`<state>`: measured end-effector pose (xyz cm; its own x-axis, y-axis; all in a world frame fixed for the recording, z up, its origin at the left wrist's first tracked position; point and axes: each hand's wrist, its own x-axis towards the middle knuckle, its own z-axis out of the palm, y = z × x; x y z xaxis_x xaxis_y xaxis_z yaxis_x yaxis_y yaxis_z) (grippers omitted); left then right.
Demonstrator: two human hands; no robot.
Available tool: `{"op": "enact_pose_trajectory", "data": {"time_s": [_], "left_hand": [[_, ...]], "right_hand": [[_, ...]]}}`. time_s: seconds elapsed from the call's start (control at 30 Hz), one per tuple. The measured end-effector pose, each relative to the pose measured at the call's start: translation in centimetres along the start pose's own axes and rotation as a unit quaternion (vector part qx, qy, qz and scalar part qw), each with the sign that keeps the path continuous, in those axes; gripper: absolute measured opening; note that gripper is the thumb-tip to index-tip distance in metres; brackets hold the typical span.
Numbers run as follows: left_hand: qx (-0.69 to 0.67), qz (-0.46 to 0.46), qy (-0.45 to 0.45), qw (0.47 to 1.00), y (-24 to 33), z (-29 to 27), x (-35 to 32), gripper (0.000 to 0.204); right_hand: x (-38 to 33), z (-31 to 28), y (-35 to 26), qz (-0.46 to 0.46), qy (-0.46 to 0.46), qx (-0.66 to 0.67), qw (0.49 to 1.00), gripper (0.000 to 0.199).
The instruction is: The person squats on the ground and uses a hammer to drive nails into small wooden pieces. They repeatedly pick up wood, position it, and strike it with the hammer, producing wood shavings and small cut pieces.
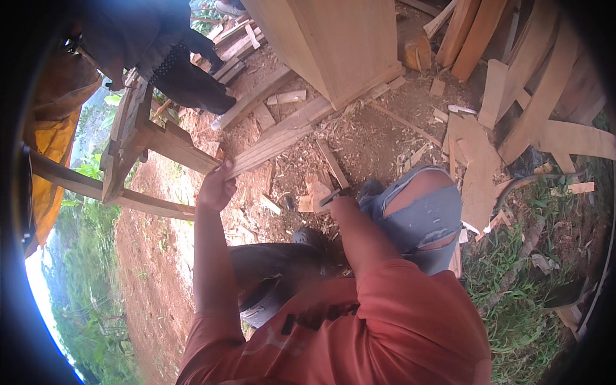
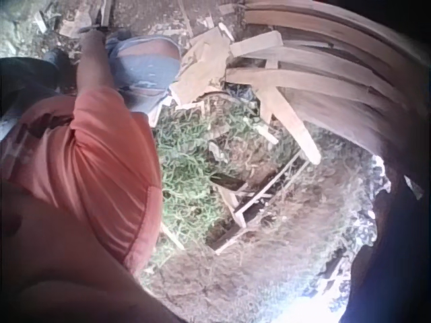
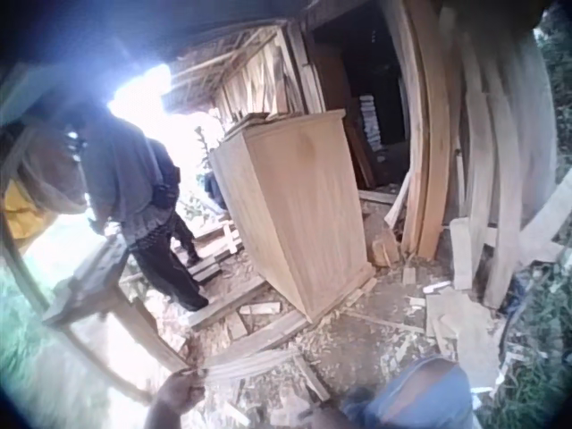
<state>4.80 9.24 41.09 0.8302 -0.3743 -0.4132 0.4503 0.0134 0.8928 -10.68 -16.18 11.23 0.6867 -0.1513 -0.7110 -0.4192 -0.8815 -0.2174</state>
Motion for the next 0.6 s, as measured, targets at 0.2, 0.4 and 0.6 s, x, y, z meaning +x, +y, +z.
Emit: {"op": "enact_pose_trajectory", "data": {"time_s": [0.2,0.4,0.6], "left_hand": [[-0.105,0.015,-0.060,0.993,-0.8,-0.7,-1.7,0.029],[-0.168,0.025,-0.073,0.983,-1.1,-0.7,-3.3,0.027],[-0.169,0.066,-0.109,0.977,-1.7,-2.4,-2.6,0.030]], "right_hand": [[2.2,0.7,1.1,0.103,-0.027,-0.050,0.993,0.045],[1.7,0.8,-0.6,0.124,0.013,-0.146,0.981,0.040],[1.0,-1.0,-1.2,0.105,0.051,-0.177,0.977,0.042]]}}
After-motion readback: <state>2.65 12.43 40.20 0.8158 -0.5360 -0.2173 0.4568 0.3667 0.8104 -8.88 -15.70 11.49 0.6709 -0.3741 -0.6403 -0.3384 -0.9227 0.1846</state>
